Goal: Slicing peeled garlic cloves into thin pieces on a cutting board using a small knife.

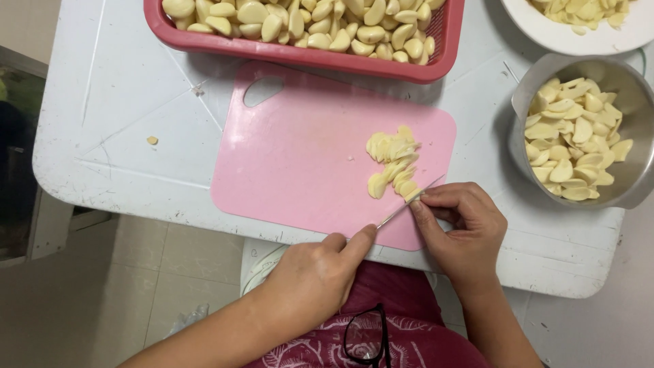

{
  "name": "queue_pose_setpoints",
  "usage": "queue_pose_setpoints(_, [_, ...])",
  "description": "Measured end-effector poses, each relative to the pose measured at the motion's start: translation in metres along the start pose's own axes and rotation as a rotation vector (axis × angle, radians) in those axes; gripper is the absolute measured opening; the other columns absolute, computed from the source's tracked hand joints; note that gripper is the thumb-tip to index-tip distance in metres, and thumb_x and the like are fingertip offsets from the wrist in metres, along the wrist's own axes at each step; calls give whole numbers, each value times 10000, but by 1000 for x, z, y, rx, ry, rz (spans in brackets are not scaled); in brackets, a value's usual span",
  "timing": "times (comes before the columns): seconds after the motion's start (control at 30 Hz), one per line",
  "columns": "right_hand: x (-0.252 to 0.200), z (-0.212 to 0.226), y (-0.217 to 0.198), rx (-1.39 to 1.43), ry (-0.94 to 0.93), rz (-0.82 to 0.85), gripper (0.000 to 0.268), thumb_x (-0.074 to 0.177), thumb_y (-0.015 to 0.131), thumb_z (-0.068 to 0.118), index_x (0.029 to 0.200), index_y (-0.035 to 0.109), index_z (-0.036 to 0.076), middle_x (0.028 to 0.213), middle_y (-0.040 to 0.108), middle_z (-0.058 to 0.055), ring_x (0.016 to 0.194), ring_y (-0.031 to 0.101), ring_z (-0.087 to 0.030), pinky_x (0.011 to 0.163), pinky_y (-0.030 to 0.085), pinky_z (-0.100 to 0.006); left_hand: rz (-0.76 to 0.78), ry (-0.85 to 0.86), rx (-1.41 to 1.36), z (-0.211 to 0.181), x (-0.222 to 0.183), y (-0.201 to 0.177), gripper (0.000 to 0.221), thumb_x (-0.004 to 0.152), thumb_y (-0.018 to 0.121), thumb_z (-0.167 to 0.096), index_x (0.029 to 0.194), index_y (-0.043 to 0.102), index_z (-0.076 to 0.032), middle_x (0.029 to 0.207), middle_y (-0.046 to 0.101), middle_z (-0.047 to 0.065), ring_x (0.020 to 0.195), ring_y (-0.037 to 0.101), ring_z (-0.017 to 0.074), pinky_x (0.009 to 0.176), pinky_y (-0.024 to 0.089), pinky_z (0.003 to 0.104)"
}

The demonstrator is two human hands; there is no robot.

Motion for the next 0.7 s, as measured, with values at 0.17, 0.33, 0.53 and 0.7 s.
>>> queue_pose_setpoints(0.17, [-1,-3,-1,7,21,3,118,892,841,-33,957,743,-16,957,705,-168,867,718,-191,746,640,-242,13,5,-29,3,-2,5,561,921,595,-54,1478,536,-38,761,604,146,444,588,415,326,450,557])
queue_pose_setpoints(0.33, [-1,-2,0,15,13,3,110,903,831,-34,958,739,-9,959,711,-164,869,715,-187,745,637,-243,10,-6,-19,3,-1,5,553,915,595,-49,1465,542,-37,766,614,147,438,591,410,319,453,553])
queue_pose_setpoints(0.53, [0,-3,0,28,13,6,116,896,838,-35,956,741,-12,949,711,-162,876,715,-190,741,638,-239,10,25,38,4,-4,5,664,827,615,-10,1485,527,-38,763,594,146,413,569,399,303,433,539])
queue_pose_setpoints(0.7, [-1,-5,0,39,26,-2,125,893,839,-41,968,742,-16,965,703,-167,869,722,-184,765,645,-239,17,34,60,3,1,8,687,793,628,-3,1473,524,-23,756,596,146,439,591,397,316,453,537])
Point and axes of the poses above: each hand's wrist, its own x-axis towards the middle knuckle, its own y-axis out of the palm, z = x × y, the point moved 1 cm from there along x, towards the middle knuckle
